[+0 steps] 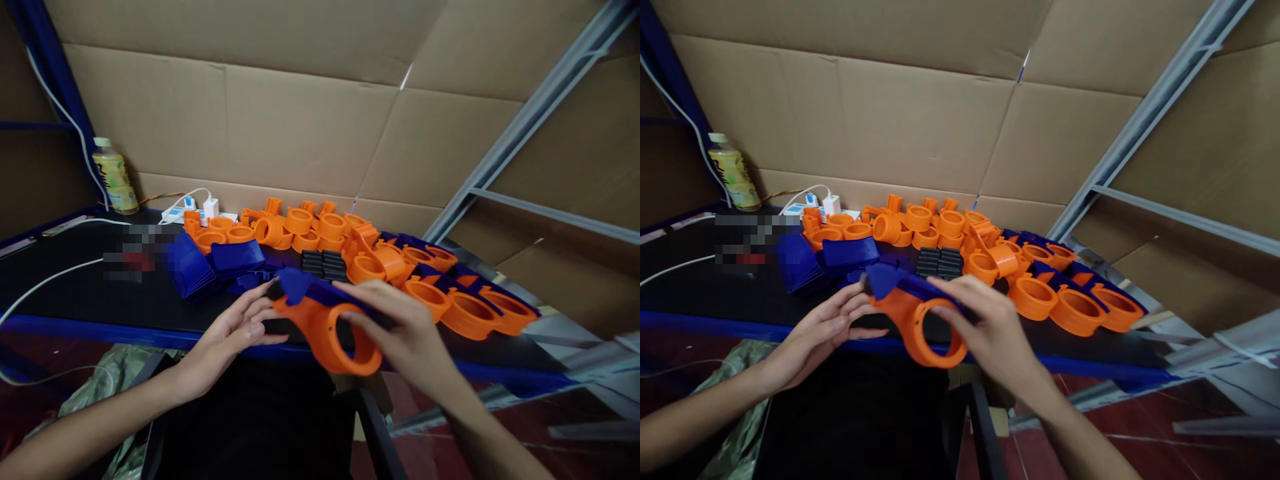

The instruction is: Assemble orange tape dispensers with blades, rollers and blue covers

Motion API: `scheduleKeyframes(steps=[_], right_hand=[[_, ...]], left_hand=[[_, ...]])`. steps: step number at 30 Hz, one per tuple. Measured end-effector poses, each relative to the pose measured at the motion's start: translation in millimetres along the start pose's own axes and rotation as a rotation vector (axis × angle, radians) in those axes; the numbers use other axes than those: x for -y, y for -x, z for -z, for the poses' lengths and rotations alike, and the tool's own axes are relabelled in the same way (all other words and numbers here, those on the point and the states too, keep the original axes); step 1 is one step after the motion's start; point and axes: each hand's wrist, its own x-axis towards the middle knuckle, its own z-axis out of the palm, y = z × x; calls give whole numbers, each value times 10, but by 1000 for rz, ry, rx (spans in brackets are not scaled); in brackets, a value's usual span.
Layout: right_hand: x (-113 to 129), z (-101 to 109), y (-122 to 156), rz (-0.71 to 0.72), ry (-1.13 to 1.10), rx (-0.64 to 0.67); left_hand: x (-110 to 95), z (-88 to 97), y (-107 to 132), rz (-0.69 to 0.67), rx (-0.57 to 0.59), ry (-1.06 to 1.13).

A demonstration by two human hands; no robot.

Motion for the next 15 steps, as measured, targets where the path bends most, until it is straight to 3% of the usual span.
scheduleKeyframes(steps=[2,7,11,15], right_hand=[[-178,270,-130,-78,83,-83],[-848,1085,-377,-302,325,-467],[-1502,1661,-426,-402,444,-544],[-1988,1977,-446,-511,635,-453]], left_hand=[[-7,13,-11,15,22,-51],[-24,44,-38,49,80,-189],[2,65,-68,87,132,-216],[11,81,-74,116,143,-242]])
